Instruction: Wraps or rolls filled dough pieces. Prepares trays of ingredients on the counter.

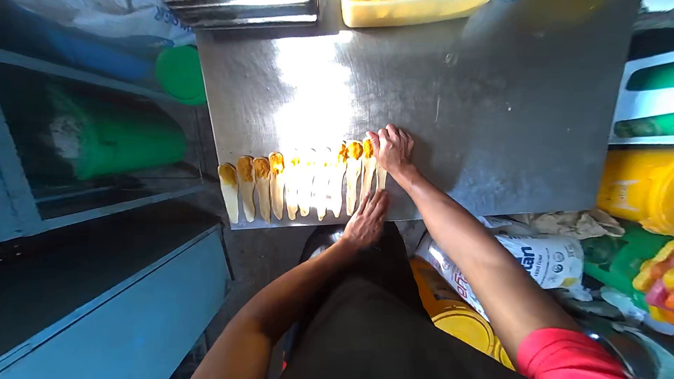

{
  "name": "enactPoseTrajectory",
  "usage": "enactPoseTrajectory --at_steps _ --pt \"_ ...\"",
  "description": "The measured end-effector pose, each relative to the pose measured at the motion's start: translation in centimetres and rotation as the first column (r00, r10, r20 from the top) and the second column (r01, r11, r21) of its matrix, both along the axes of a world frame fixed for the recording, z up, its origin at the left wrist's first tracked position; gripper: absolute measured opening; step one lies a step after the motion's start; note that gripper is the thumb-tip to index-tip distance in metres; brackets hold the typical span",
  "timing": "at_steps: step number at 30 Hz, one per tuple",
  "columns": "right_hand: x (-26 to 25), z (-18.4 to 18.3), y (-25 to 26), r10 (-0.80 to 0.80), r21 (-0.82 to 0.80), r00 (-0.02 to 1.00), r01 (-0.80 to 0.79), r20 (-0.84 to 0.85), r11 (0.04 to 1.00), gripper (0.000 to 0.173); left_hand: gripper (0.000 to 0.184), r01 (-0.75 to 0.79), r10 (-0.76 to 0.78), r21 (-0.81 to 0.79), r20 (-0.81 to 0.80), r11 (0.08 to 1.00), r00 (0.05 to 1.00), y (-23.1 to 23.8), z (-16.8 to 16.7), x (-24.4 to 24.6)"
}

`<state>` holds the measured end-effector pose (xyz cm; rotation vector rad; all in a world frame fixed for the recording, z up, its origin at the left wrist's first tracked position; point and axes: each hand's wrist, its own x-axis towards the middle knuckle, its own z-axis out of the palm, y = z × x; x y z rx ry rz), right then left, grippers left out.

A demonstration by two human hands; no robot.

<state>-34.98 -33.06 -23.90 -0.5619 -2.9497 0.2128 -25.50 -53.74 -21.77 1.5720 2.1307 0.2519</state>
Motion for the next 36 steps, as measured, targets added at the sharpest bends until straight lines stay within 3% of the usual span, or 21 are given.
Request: enactPoseTrajectory --at_steps 4,9,12,14,16,20,22,25,30,32,36 --pt "0.0 0.2 1.6 0.191 0.025 0.97 -0.189 -0.147 0.982 0.055 0.057 -0.03 0.03 0.058 0.003 0.998 1.0 -2.5 -0.9 2.2" --pt "-3.6 2.0 4.0 0.147 0.094 0.948 -0.125 -0.281 0.988 0.053 0.066 0.009 -0.009 0.044 0.006 0.999 1.0 -3.8 -1.4 3.0" --pt "-5.5 0.2 4.9 0.098 0.14 0.968 -0.066 -0.233 0.988 0.053 0.067 0.056 -0.053 0.063 -0.053 0.996 0.997 -4.1 -1.9 2.8" --pt "-5.2 -0.6 4.4 0.018 0.114 0.995 -0.007 -0.095 0.993 0.053 0.065 0.069 -0.063 0.07 -0.076 0.995 0.995 -4.2 -2.1 3.0" --pt "-3.5 -0.8 2.8 -0.063 0.042 0.998 0.062 0.028 0.997 0.066 0.064 0.067 -0.06 0.071 -0.089 0.995 0.994 -4.5 -2.4 3.4" --pt "5.1 0.2 -3.0 -0.014 -0.073 0.994 0.023 0.112 0.997 0.082 0.062 0.056 -0.05 0.082 -0.076 0.995 0.996 -4.5 -2.6 3.5" --pt "10.8 1.6 -6.3 0.05 -0.121 0.986 -0.031 0.158 0.992 0.077 0.058 0.052 -0.05 0.063 -0.036 0.997 0.998 -4.5 -2.2 3.6" --pt "14.7 2.0 -8.2 0.038 -0.146 0.999 -0.036 0.015 0.989 0.062 0.052 0.059 -0.06 0.066 0.016 0.996 0.998 -4.9 -1.4 3.8" --pt "9.0 -0.2 -5.4 -0.044 -0.041 0.994 0.04 -0.101 0.998 0.041 0.059 0.079 -0.078 0.093 -0.014 0.993 0.997 -5.3 -2.3 4.4" --pt "6.1 -0.8 -3.7 0.032 0.005 0.989 -0.032 -0.143 0.999 0.048 0.061 0.079 -0.076 0.1 -0.036 0.992 0.996 -5.3 -2.7 4.5" --pt "0.8 2.2 -0.1 0.102 0.012 0.983 -0.101 -0.155 0.995 0.062 0.061 0.072 -0.067 0.07 -0.076 0.995 0.995 -4.7 -2.7 4.3"
